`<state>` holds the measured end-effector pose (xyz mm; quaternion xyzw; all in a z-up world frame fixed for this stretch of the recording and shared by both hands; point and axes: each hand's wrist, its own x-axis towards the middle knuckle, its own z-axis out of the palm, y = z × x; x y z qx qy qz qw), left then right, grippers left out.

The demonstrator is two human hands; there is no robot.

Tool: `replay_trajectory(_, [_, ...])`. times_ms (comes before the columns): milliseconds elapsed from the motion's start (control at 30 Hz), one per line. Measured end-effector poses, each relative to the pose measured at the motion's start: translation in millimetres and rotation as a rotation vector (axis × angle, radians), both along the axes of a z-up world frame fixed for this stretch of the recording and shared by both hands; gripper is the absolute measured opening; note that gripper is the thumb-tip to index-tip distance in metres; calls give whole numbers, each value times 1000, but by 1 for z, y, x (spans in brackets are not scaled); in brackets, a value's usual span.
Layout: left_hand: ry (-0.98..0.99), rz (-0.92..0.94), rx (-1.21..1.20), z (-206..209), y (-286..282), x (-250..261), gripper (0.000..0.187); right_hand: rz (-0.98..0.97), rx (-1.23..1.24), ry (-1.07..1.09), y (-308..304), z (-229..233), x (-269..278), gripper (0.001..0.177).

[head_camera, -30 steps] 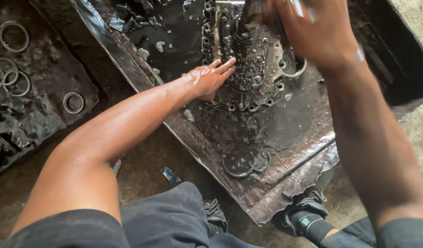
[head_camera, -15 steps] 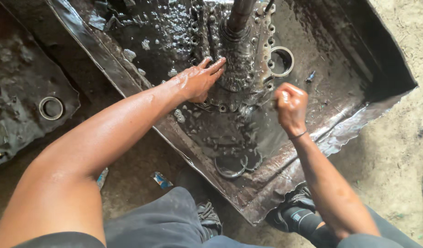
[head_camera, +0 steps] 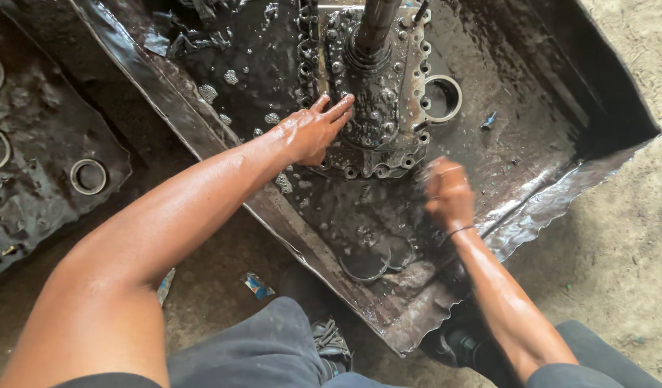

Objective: The person scrubs and rinses a disassembled mechanical assembly in a metal tray filled with dark liquid. They repeatedly rub the surfaces and crevices with both hands, rotate the assembly, and rinse it to remove grime.

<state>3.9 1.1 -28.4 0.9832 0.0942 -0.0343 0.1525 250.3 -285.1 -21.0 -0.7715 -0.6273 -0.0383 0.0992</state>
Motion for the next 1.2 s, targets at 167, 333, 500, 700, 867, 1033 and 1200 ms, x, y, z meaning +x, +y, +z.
replay_trajectory(167, [37,21,-23,2,-1,5,92,-11,-146,-189,7,6,16,43])
replay_trajectory(333, [-5,22,-30,-2,-1,-4,89,-197,23,-81,13,-18,10,55])
replay_trajectory(500, [-107,-29,-166,7,12,-4,82,37,-194,14,14,-29,7,29])
replay_trajectory(700, [-443,171,-304,25,48,-28,42,-297,-356,1476,36,30,-6,23])
replay_trajectory(867, [-443,422,-448,52,59,-34,29,-125,-324,1691,78,135,-54,6])
replay_trajectory(1033, [-428,441,-427,58,51,-35,24,185,-145,1670,127,217,-85,26])
replay_trajectory(1200, [-480,318,-238,55,34,-29,24,384,-46,1039,190,239,-94,18])
